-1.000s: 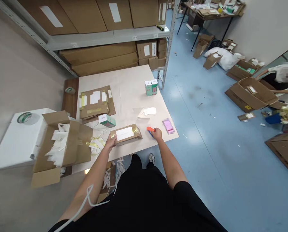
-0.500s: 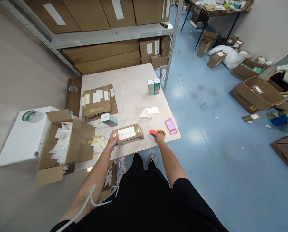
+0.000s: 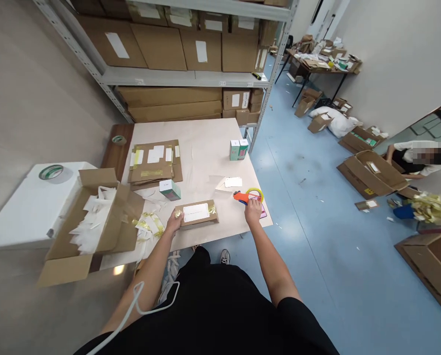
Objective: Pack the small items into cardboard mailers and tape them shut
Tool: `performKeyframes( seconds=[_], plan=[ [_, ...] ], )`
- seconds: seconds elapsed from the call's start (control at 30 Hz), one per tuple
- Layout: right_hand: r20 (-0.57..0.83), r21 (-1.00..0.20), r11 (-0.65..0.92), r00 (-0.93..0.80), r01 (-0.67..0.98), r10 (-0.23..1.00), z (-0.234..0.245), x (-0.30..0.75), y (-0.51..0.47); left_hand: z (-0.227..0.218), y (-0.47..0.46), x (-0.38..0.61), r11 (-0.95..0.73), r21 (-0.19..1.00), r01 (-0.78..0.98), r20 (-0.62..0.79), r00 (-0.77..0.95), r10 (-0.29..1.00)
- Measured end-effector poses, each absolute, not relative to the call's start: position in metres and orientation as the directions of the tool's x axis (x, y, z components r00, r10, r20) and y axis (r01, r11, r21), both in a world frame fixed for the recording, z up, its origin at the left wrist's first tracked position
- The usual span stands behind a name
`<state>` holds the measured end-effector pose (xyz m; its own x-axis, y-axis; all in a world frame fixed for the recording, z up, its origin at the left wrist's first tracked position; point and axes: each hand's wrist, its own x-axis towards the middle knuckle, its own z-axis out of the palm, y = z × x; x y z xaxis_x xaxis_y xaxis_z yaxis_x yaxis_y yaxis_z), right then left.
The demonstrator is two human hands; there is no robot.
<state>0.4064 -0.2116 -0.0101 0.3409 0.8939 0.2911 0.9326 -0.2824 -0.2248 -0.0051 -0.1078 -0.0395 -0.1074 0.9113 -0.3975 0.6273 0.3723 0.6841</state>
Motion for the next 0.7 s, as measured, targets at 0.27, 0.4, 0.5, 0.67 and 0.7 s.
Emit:
performKeyframes(
  seconds=[0.27,0.4,0.5,0.67,0.7],
  plan=[
    [0.424,-0.493,-0.051,0.291,0.869,0.857,0.013,0.335,-0.189,-0.037,-0.104,-0.026,0.448,0.736,0.507,-0.425,-0.168,0.889],
    [0.408,-0.587,0.001,0.294,0.81,0.864,0.022,0.313,-0.188,-0.036,-0.098,-0.044,0.476,0.696,0.537,-0.413,-0.243,0.878],
    [0.349,-0.636,-0.027,0.319,0.771,0.881,0.032,0.309,-0.19,-0.035,-0.093,-0.03,0.462,0.672,0.579,-0.42,-0.216,0.881],
    [0.259,-0.704,-0.08,0.36,0.706,0.896,0.048,0.314,-0.196,-0.034,-0.077,0.02,0.365,0.675,0.641,-0.41,-0.086,0.908],
    [0.251,-0.72,-0.08,0.366,0.689,0.896,0.051,0.316,-0.198,-0.034,-0.074,0.027,0.356,0.676,0.645,-0.415,-0.066,0.908]
  ],
)
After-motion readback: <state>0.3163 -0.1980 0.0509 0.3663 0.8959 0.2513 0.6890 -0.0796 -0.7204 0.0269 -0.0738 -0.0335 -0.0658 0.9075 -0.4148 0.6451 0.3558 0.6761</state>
